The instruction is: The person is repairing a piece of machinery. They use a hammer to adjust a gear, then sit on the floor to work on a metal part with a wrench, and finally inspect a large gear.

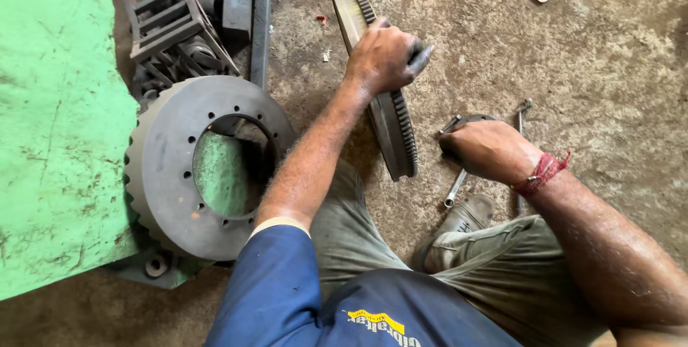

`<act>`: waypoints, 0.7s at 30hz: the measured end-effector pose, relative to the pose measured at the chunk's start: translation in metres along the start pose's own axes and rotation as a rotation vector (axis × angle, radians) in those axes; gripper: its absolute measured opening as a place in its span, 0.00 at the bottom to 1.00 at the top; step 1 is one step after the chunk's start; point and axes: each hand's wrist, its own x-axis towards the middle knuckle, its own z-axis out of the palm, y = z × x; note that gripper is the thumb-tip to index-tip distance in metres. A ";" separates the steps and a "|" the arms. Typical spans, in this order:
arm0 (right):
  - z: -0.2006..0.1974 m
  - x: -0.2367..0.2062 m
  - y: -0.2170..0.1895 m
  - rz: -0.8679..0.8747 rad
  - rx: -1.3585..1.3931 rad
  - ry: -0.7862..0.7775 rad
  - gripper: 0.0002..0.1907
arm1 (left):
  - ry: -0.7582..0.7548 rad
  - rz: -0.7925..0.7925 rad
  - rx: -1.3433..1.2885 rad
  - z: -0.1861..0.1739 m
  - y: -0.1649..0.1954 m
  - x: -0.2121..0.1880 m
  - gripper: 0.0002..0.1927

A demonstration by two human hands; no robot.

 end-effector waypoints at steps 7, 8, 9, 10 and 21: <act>0.017 -0.005 0.012 -0.013 -0.044 0.066 0.07 | 0.049 0.052 0.014 0.004 0.004 -0.004 0.25; 0.019 -0.006 0.014 -0.026 -0.033 0.089 0.06 | 0.028 0.045 0.016 0.004 0.004 -0.006 0.25; 0.022 -0.006 0.015 -0.041 -0.024 0.117 0.06 | -0.012 0.028 0.002 0.004 0.003 -0.006 0.26; 0.024 -0.007 0.016 -0.034 -0.041 0.119 0.05 | -0.050 0.010 -0.008 0.003 0.004 -0.007 0.26; 0.044 0.002 0.019 -0.055 0.018 0.316 0.04 | 0.048 0.102 0.126 -0.022 0.044 -0.035 0.23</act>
